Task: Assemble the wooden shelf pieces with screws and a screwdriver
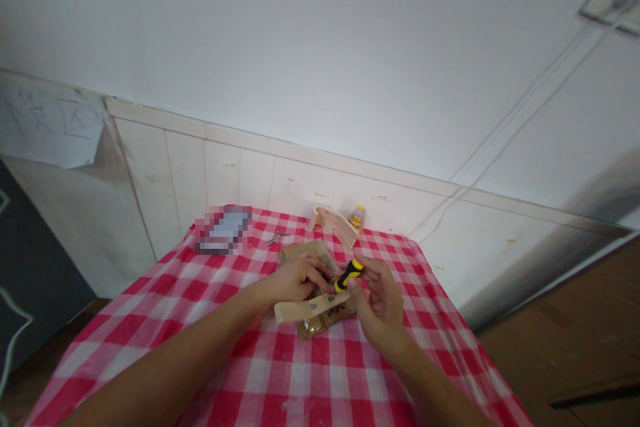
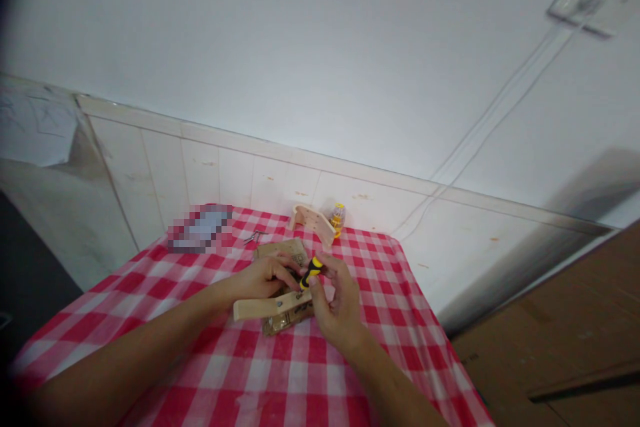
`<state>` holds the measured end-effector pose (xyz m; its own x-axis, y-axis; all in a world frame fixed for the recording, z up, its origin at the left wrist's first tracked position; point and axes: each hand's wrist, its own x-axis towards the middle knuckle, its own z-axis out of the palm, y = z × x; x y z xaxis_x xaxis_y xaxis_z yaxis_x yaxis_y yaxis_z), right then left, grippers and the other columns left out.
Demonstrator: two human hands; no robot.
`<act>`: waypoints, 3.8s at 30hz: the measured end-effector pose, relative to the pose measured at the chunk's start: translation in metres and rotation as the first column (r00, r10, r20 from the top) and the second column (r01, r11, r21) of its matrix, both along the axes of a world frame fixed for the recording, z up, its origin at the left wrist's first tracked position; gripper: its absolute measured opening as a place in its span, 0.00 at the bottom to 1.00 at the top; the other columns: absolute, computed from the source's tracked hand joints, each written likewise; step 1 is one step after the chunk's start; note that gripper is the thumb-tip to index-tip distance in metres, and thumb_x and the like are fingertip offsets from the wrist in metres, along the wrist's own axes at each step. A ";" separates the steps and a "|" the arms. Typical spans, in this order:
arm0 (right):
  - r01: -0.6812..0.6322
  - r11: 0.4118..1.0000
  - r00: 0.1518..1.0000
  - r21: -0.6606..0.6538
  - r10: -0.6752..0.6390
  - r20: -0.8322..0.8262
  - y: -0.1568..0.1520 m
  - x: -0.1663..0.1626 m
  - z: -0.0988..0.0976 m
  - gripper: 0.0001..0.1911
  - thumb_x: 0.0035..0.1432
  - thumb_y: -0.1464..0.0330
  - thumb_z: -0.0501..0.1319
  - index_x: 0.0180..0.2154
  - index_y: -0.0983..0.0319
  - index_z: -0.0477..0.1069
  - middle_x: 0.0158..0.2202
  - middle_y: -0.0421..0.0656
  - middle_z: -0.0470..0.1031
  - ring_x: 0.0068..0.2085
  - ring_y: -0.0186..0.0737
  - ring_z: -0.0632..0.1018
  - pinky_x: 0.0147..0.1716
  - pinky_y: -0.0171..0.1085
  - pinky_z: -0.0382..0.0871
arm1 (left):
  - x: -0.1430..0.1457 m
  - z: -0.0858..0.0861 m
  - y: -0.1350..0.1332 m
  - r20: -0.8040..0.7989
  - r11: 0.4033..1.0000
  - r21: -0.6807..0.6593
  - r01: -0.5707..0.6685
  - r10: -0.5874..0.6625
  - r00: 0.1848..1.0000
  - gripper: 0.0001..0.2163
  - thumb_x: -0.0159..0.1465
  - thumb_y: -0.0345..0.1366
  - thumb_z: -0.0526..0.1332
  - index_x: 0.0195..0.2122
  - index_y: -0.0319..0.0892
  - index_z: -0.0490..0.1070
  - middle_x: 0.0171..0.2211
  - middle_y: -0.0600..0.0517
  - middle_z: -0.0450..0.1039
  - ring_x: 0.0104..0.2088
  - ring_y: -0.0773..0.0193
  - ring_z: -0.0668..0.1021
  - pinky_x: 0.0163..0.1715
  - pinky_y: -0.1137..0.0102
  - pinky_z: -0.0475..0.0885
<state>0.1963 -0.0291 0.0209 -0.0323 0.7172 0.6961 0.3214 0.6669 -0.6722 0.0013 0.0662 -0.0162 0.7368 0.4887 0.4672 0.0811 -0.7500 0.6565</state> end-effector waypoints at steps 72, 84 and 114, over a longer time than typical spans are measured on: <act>-0.204 0.979 0.976 -0.016 0.205 0.069 -0.009 -0.018 0.000 0.20 0.71 0.72 0.56 0.60 0.48 0.68 0.50 0.47 0.81 0.48 0.45 0.85 0.45 0.43 0.82 | 0.004 0.007 -0.003 0.134 0.995 -0.015 0.094 -0.091 0.987 0.10 0.64 0.31 0.63 0.26 0.40 0.79 0.37 0.47 0.83 0.38 0.60 0.82 0.46 0.66 0.73; -0.202 0.978 0.978 -0.048 0.199 -0.058 -0.015 -0.023 0.003 0.18 0.69 0.70 0.61 0.58 0.50 0.68 0.52 0.47 0.82 0.50 0.46 0.85 0.49 0.48 0.82 | 0.004 0.003 -0.001 0.086 0.993 -0.017 0.116 -0.114 0.990 0.08 0.65 0.28 0.62 0.31 0.41 0.82 0.39 0.48 0.84 0.41 0.59 0.83 0.47 0.67 0.73; -0.045 0.998 0.986 -0.036 0.039 -0.164 0.000 -0.024 -0.002 0.18 0.57 0.69 0.72 0.50 0.52 0.80 0.43 0.45 0.84 0.42 0.43 0.85 0.43 0.43 0.83 | 0.003 0.009 0.001 0.071 0.993 -0.008 0.120 -0.119 0.990 0.08 0.62 0.26 0.64 0.34 0.41 0.84 0.46 0.45 0.83 0.47 0.55 0.83 0.53 0.62 0.73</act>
<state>0.1724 -0.0295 0.0187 0.0489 0.7445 0.6658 0.1776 0.6495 -0.7393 0.0040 0.0671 -0.0071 0.7557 0.4055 0.5144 -0.0551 -0.7432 0.6668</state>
